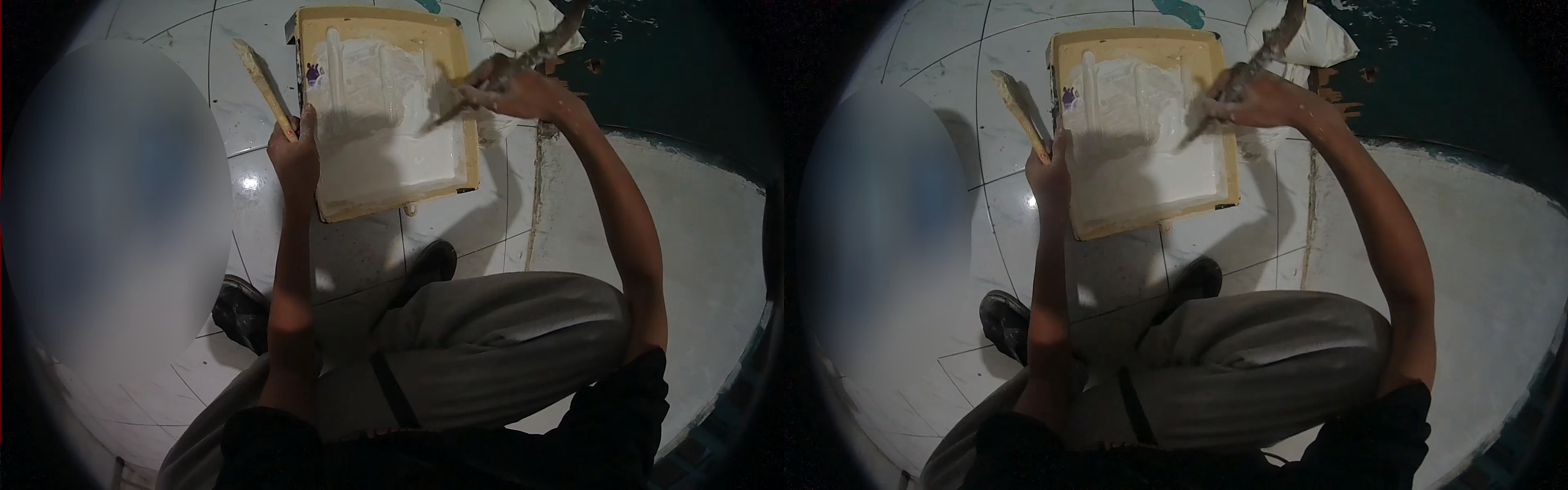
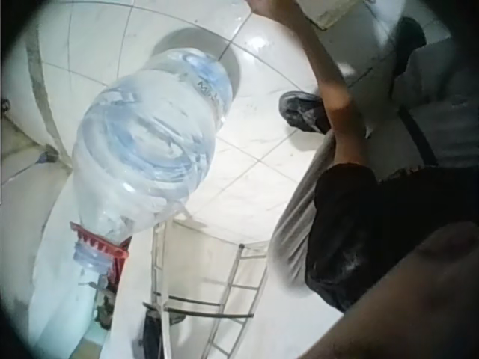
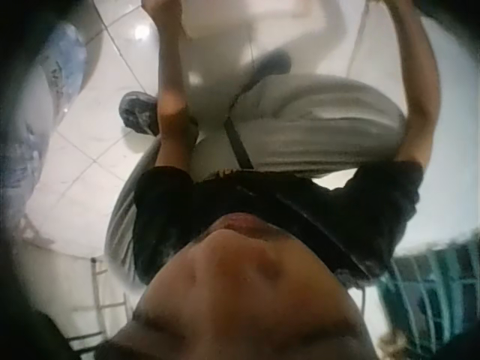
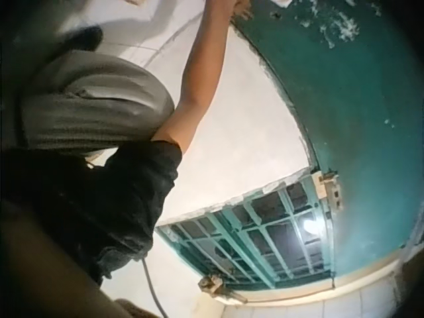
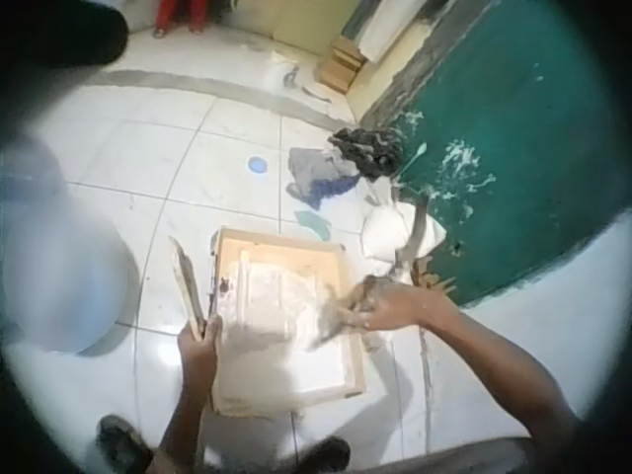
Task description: Pour water into a paint tray and mix it with white paint using a brush and a stick.
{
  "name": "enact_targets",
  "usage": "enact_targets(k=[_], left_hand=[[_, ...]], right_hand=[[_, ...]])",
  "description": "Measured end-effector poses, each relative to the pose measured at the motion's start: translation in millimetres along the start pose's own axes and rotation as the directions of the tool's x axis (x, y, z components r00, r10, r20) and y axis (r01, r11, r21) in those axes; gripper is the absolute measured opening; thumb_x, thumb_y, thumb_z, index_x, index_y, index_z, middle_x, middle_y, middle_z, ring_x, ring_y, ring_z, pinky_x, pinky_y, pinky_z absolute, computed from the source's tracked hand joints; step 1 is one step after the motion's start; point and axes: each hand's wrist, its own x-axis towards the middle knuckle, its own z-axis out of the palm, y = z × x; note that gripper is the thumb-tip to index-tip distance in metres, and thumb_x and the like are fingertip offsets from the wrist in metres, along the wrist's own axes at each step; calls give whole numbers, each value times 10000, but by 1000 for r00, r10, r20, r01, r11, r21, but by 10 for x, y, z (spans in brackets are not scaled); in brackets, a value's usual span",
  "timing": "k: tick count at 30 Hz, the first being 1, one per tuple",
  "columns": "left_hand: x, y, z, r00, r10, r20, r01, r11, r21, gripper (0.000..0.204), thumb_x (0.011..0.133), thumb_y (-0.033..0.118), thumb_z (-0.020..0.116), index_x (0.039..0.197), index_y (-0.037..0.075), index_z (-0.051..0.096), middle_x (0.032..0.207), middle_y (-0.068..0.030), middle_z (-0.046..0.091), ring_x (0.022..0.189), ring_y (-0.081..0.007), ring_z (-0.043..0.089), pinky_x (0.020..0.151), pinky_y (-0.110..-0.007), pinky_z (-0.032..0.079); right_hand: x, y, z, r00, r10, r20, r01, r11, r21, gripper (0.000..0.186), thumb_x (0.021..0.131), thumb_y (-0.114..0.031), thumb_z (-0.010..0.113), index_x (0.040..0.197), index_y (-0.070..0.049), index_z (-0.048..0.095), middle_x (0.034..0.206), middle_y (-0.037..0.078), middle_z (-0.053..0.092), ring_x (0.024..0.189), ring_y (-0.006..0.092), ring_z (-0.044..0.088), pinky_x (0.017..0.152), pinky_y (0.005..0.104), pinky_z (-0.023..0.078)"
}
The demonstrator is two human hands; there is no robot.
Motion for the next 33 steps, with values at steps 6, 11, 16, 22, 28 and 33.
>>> enact_targets(k=[6, 11, 16, 22, 28, 33], left_hand=[[-41, 152, 82, 999, -17, -29, 18, 999, 41, 342, 909, 285, 646, 730, 36, 493, 604, 24, 428, 550, -60, 363, 502, -250, 331], [-14, 89, -30, 1000, 0, -30, 5, 989, 146, 330, 922, 289, 621, 822, -17, 549, 652, -4, 475, 606, -82, 392, 563, -264, 364], [-29, 132, 52, 998, -60, 15, 57, 983, 175, 362, 935, 301, 601, 906, -60, 596, 699, -30, 511, 651, -103, 415, 613, -273, 386], [-46, 137, 32, 998, 42, -36, -37, 992, 122, 354, 913, 282, 635, 737, 5, 504, 597, 0, 448, 567, -80, 380, 518, -269, 354], [-26, 115, 34, 999, 33, -12, -31, 989, 144, 353, 917, 283, 633, 746, -3, 514, 593, 0, 447, 564, -79, 376, 509, -271, 350], [-28, 118, 11, 1000, 19, -24, -15, 988, 156, 359, 921, 294, 628, 748, 3, 510, 593, 2, 449, 565, -72, 380, 512, -267, 354]], right_hand=[[-391, 20, 285, 995, -80, 63, 90, 980, -175, 486, 883, -460, 536, 909, 12, 649, 955, 215, 642, 914, 360, 624, 846, 434, 494], [200, -676, 344, 962, -184, 203, 194, 981, -30, 407, 878, -404, 554, 857, -4, 628, 824, 151, 625, 769, 303, 622, 757, 409, 493], [712, -549, 254, 962, -160, 220, 138, 984, 110, 463, 884, -468, 556, 891, -13, 642, 839, 131, 646, 784, 267, 630, 739, 397, 496], [261, 89, 74, 991, -131, -20, 133, 973, 191, 483, 915, -483, 546, 1029, -28, 662, 882, 116, 657, 816, 214, 638, 747, 334, 511], [-329, 95, 266, 975, 143, 168, -127, 986, -104, 500, 899, -507, 560, 1007, -37, 688, 842, 141, 645, 871, 241, 639, 785, 341, 510], [-143, -112, 177, 988, 49, 146, -83, 970, 231, 478, 884, -502, 588, 986, -48, 697, 879, 131, 641, 871, 246, 632, 813, 350, 498]])
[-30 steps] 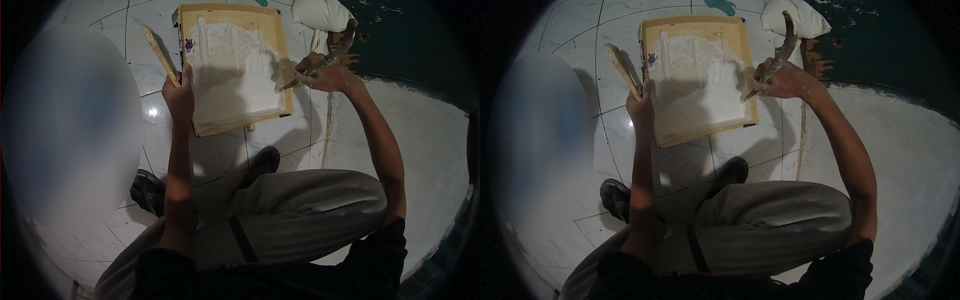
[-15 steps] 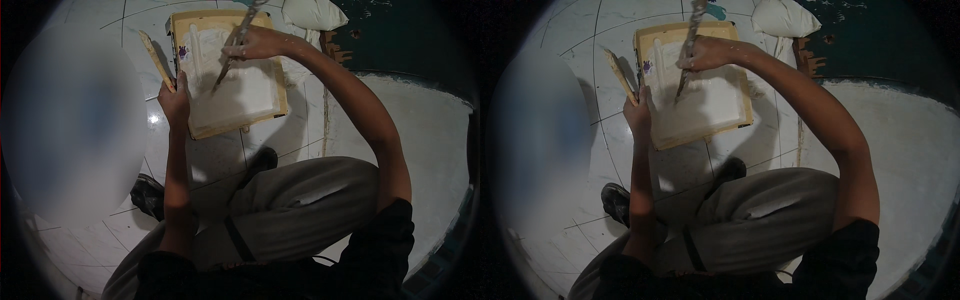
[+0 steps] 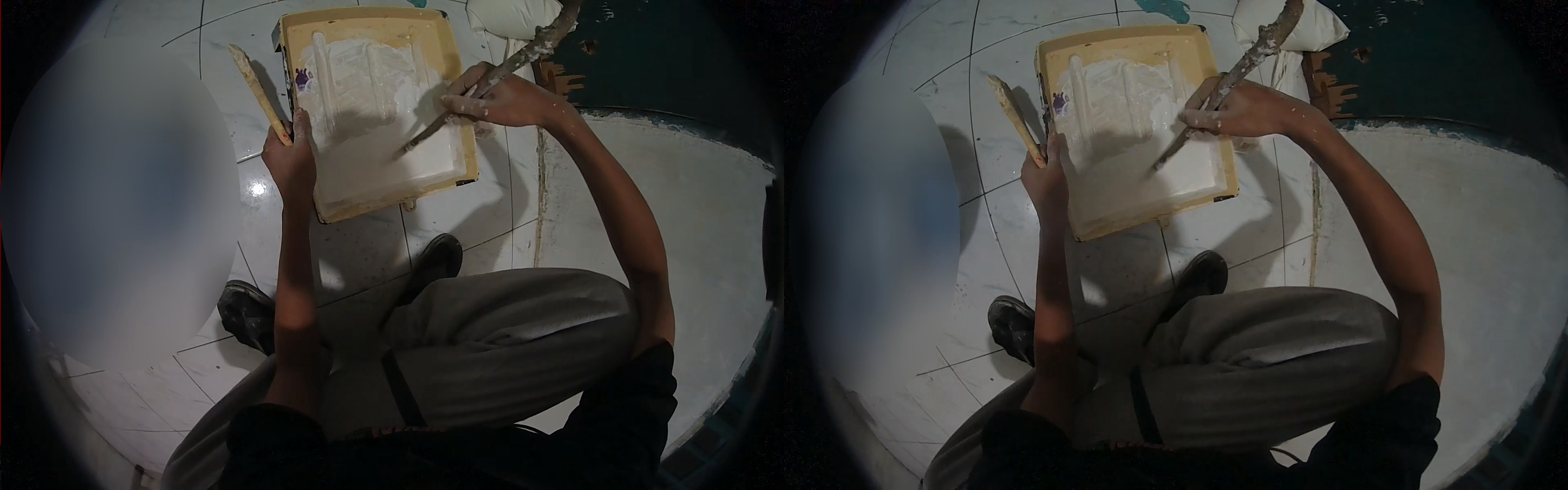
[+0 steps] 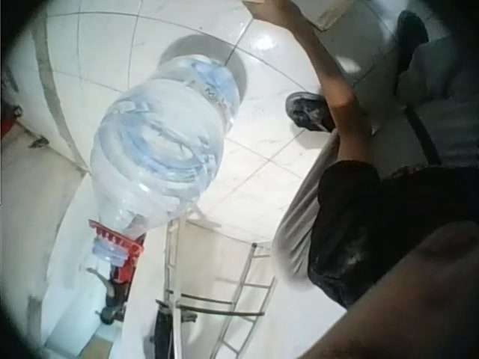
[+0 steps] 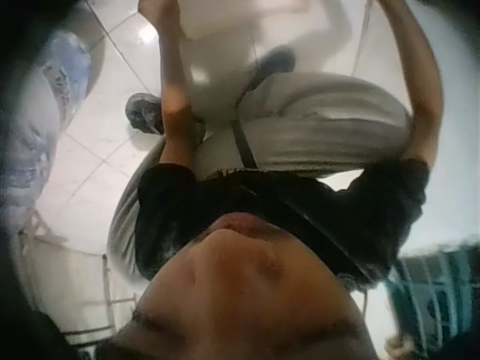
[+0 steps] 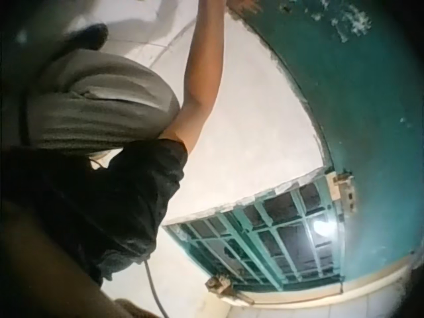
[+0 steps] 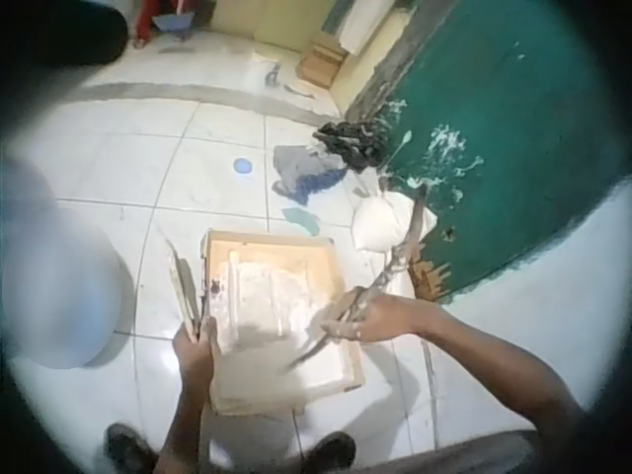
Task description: Pour water into a paint tray and mix it with white paint using a brush and a stick.
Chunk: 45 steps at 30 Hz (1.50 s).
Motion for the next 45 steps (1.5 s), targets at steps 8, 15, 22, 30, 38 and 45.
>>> enact_targets(k=[8, 15, 22, 30, 38, 45], left_hand=[[-29, 20, -27, 999, -35, 23, 36, 999, -33, 354, 917, 313, 628, 810, -13, 543, 638, -12, 479, 592, -90, 407, 550, -271, 373], [-7, -21, -16, 1000, -2, -8, 2, 999, -40, 362, 910, 298, 637, 751, -6, 520, 591, -10, 481, 551, -85, 408, 512, -280, 375], [4, 6, 28, 1000, -5, -8, 5, 1000, -24, 361, 906, 302, 637, 751, -4, 523, 594, -17, 483, 559, -86, 410, 520, -276, 377], [-2, -13, -5, 1000, -21, -1, 21, 997, -71, 362, 899, 310, 640, 739, 12, 510, 608, 0, 467, 572, -84, 398, 529, -271, 373], [14, -56, 7, 999, -32, -16, 32, 999, -42, 373, 893, 337, 647, 753, 16, 520, 614, -4, 469, 586, -85, 403, 543, -273, 379], [7, -3, -11, 996, -83, 22, 84, 995, -52, 377, 892, 342, 647, 752, 18, 514, 620, -6, 474, 584, -90, 405, 551, -275, 384]], right_hand=[[48, 296, 161, 994, 107, -15, -101, 966, 236, 439, 897, -447, 621, 1072, -47, 676, 886, 77, 646, 810, 137, 594, 724, 268, 492], [-106, 545, 270, 984, 175, 23, -168, 889, 425, 435, 916, -442, 601, 1055, -40, 693, 758, 11, 626, 672, 72, 501, 626, 248, 450], [-196, 859, 867, 994, 92, 59, -109, 826, 552, 358, 987, -364, 504, 998, -44, 663, 752, 13, 589, 709, 58, 494, 665, 202, 443], [-104, 626, 956, 999, 20, 38, -41, 730, 683, 329, 1013, -305, 464, 907, -23, 598, 687, -26, 464, 624, 63, 382, 561, 235, 349], [1, 670, 1013, 990, -30, 138, -64, 779, 623, 376, 1020, -347, 427, 876, -36, 582, 676, -24, 472, 637, 74, 406, 595, 215, 384], [-41, 536, 1008, 997, -20, 81, -31, 817, 575, 394, 1031, -348, 390, 810, -43, 506, 676, -10, 437, 624, 78, 385, 571, 238, 361]])
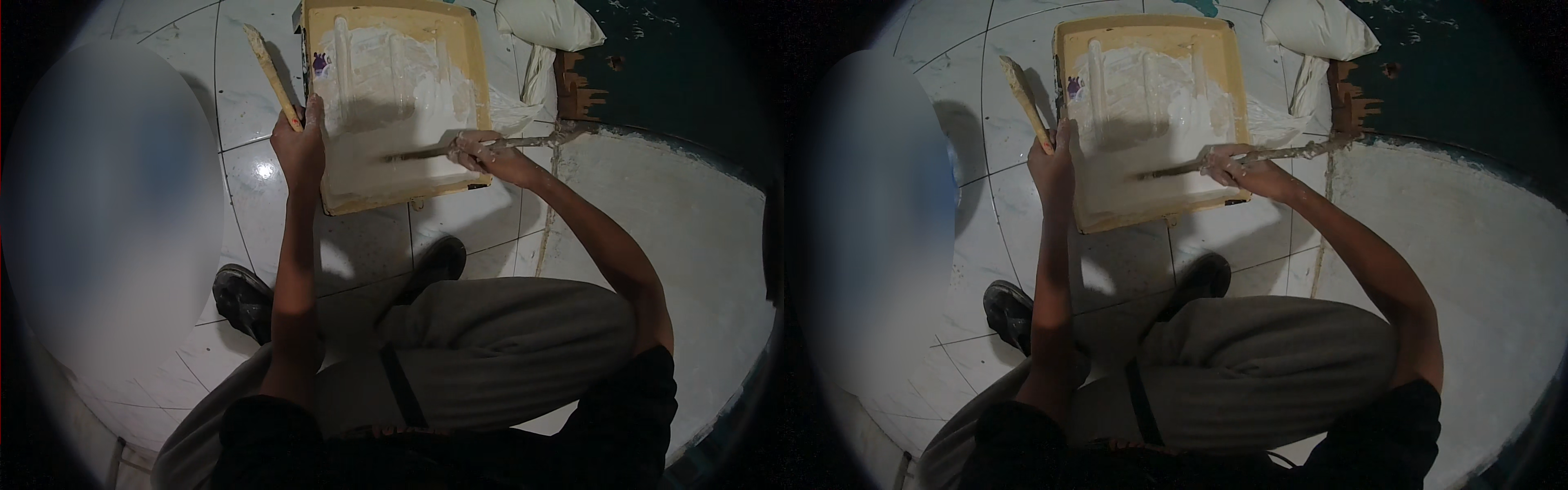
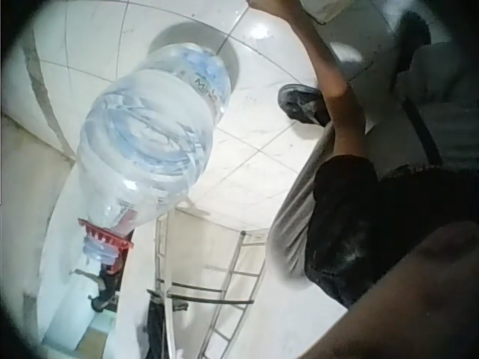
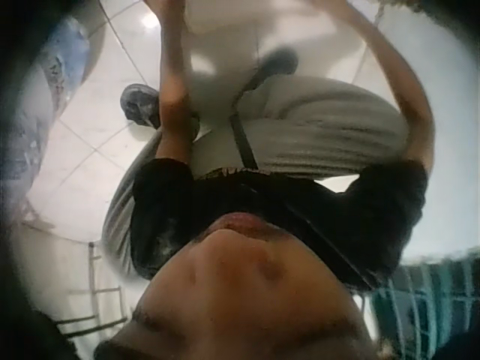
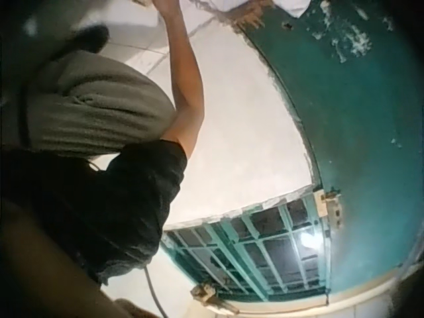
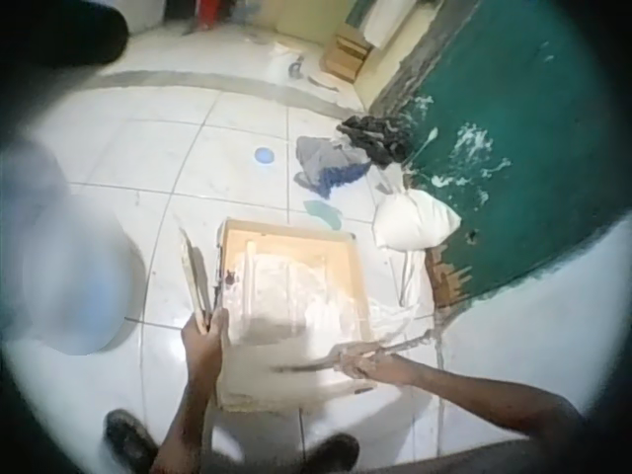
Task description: Pour water into a paint tray and mix it with white paint using a brush and a stick.
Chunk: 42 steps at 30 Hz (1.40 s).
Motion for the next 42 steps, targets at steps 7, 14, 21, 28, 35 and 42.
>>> enact_targets(k=[7, 14, 21, 28, 35, 42], left_hand=[[-11, 9, 15, 1000, 19, -16, -19, 1000, -9, 368, 893, 328, 645, 747, 15, 522, 626, -10, 492, 577, -90, 411, 542, -278, 381], [9, -27, 11, 999, 28, -19, -28, 1000, -1, 372, 891, 330, 646, 738, 16, 518, 620, -10, 485, 575, -88, 405, 531, -275, 372], [18, -25, 19, 1000, 1, -6, -1, 1000, -4, 384, 890, 328, 647, 720, 12, 511, 613, -10, 479, 572, -88, 402, 530, -275, 368], [27, -35, 36, 1000, 12, 4, -12, 1000, -7, 376, 888, 327, 650, 744, 2, 529, 616, -9, 477, 582, -89, 402, 537, -274, 369], [-1, -30, -15, 1000, 2, -23, -3, 999, -45, 337, 889, 310, 657, 815, -9, 577, 663, 2, 503, 613, -83, 411, 557, -260, 368], [10, -6, 24, 1000, 3, -24, -2, 1000, 18, 338, 905, 294, 645, 880, -40, 601, 699, -14, 524, 667, -92, 431, 624, -269, 392]], right_hand=[[26, -5, 209, 990, -89, -110, 96, 994, 52, 387, 1028, -333, 406, 773, -58, 501, 664, -10, 435, 622, 83, 398, 570, 229, 353], [73, -160, 40, 999, 27, -41, -26, 1000, 7, 358, 1012, -319, 459, 801, -39, 530, 674, -21, 442, 675, 74, 414, 633, 243, 393], [45, -30, -4, 1000, -2, -11, 1, 999, -34, 405, 1022, -356, 418, 808, -29, 524, 670, -35, 426, 646, 73, 372, 598, 245, 364], [13, 98, 52, 988, 135, -75, -142, 986, -89, 428, 1013, -386, 424, 1093, -7, 607, 891, 45, 611, 802, 89, 537, 749, 211, 457], [-309, 64, -624, 976, 9, -218, -48, 983, -177, 401, 974, -367, 504, 1005, -7, 677, 869, 67, 660, 766, 126, 545, 702, 269, 468], [-224, 178, -264, 998, -28, -56, 22, 993, -117, 370, 970, -352, 526, 976, 1, 638, 832, 58, 591, 800, 147, 502, 760, 300, 457]])
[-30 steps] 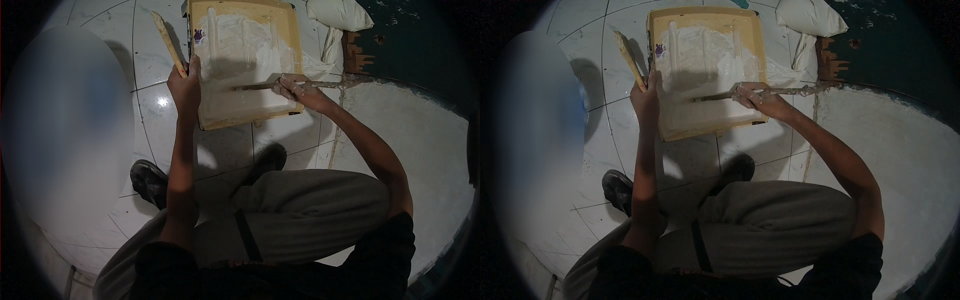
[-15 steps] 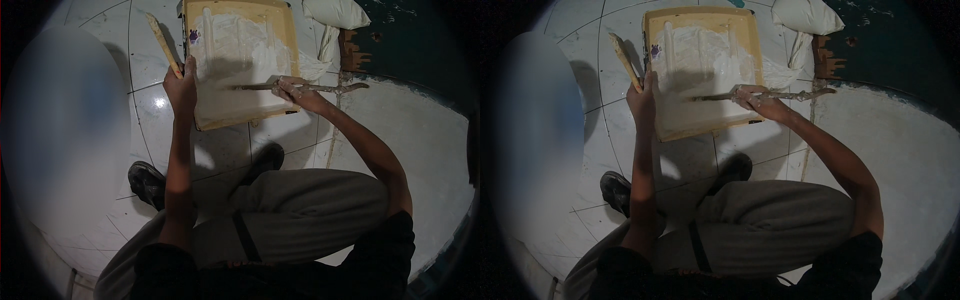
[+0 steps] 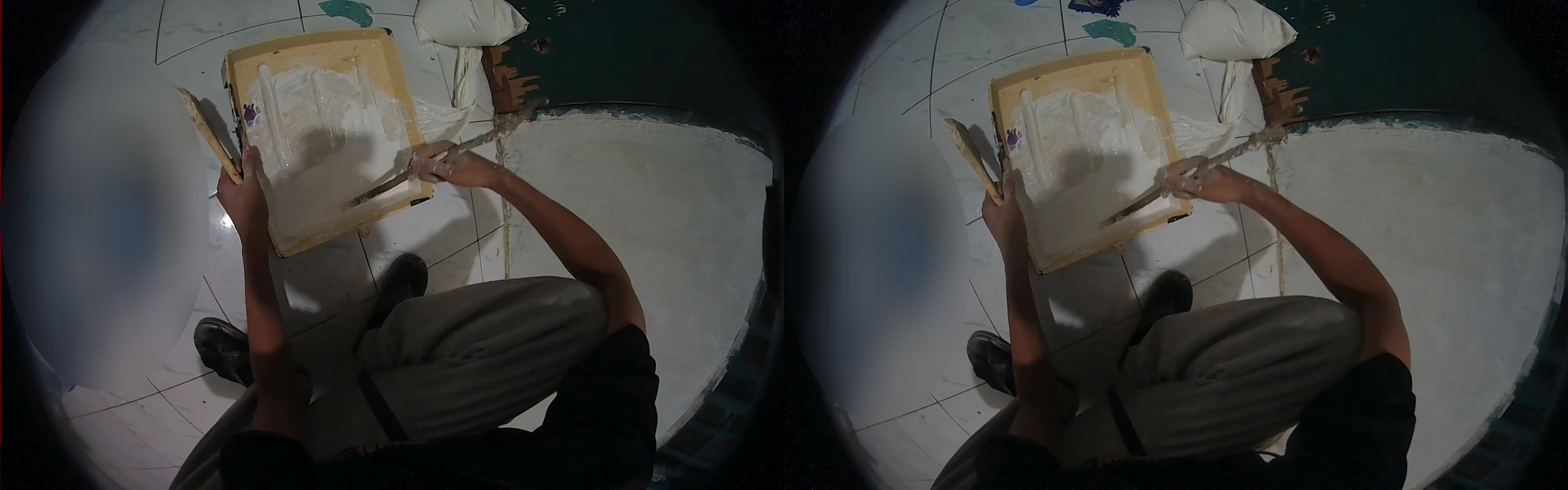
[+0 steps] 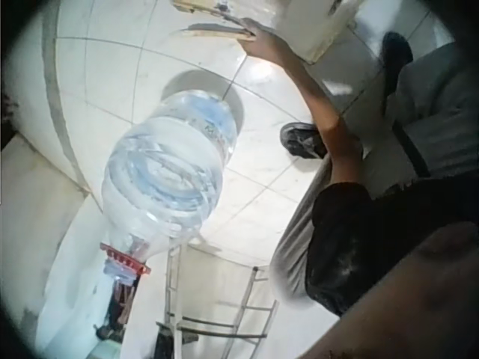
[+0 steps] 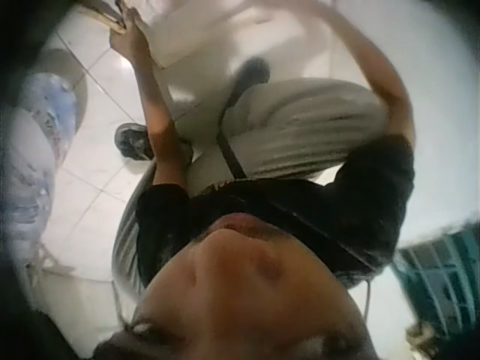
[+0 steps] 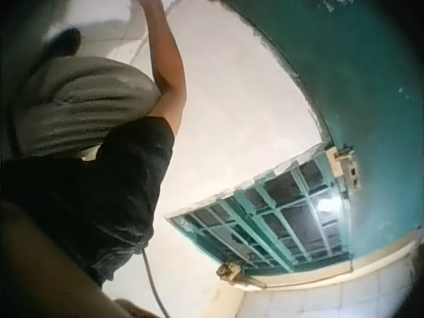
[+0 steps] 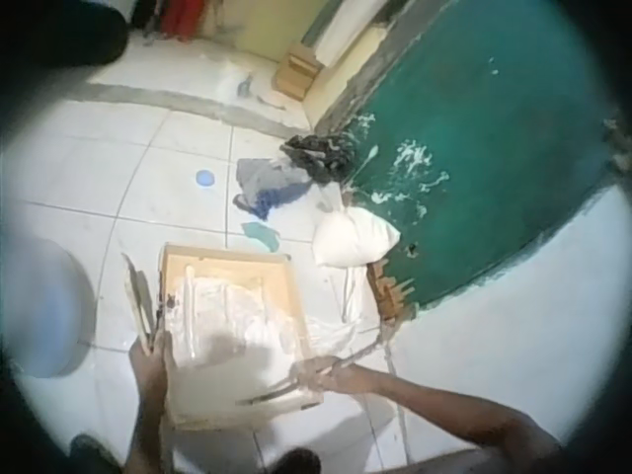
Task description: Pour water into a paint tray and mix it with white paint using a brush and a stick.
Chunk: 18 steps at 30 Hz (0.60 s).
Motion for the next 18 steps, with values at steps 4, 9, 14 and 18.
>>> enact_targets(k=[4, 9, 14, 18], left_hand=[[-8, 15, -12, 999, -43, -17, 43, 999, 17, 336, 905, 291, 645, 878, -41, 601, 698, -23, 521, 660, -106, 426, 623, -276, 394], [-10, 44, 47, 1000, -3, -13, 3, 1000, 12, 339, 905, 284, 640, 803, -27, 554, 662, -6, 471, 630, -93, 385, 577, -276, 367], [-16, -19, -49, 1000, 14, -15, -14, 1000, -18, 341, 906, 285, 639, 779, -16, 539, 648, -2, 460, 610, -82, 381, 551, -266, 357], [-5, 9, -35, 1000, 12, -3, -12, 1000, -12, 349, 902, 304, 642, 767, 0, 535, 622, 8, 436, 585, -77, 363, 529, -270, 345]], right_hand=[[10, 17, -424, 985, -2, -175, -10, 998, -65, 364, 971, -339, 534, 962, -3, 673, 735, 10, 607, 669, 87, 502, 616, 254, 449], [228, -290, 149, 988, 86, 130, -72, 992, -107, 355, 963, -328, 556, 1089, -9, 646, 965, 58, 653, 842, 110, 566, 798, 257, 481], [274, -409, -300, 998, 12, -59, -29, 952, -304, 450, 955, -420, 528, 1106, -15, 656, 1046, 114, 669, 962, 160, 622, 874, 284, 503], [156, -225, -597, 998, -54, -45, 45, 983, -178, 419, 965, -377, 529, 1043, 5, 683, 814, 88, 675, 781, 151, 623, 747, 287, 518]])
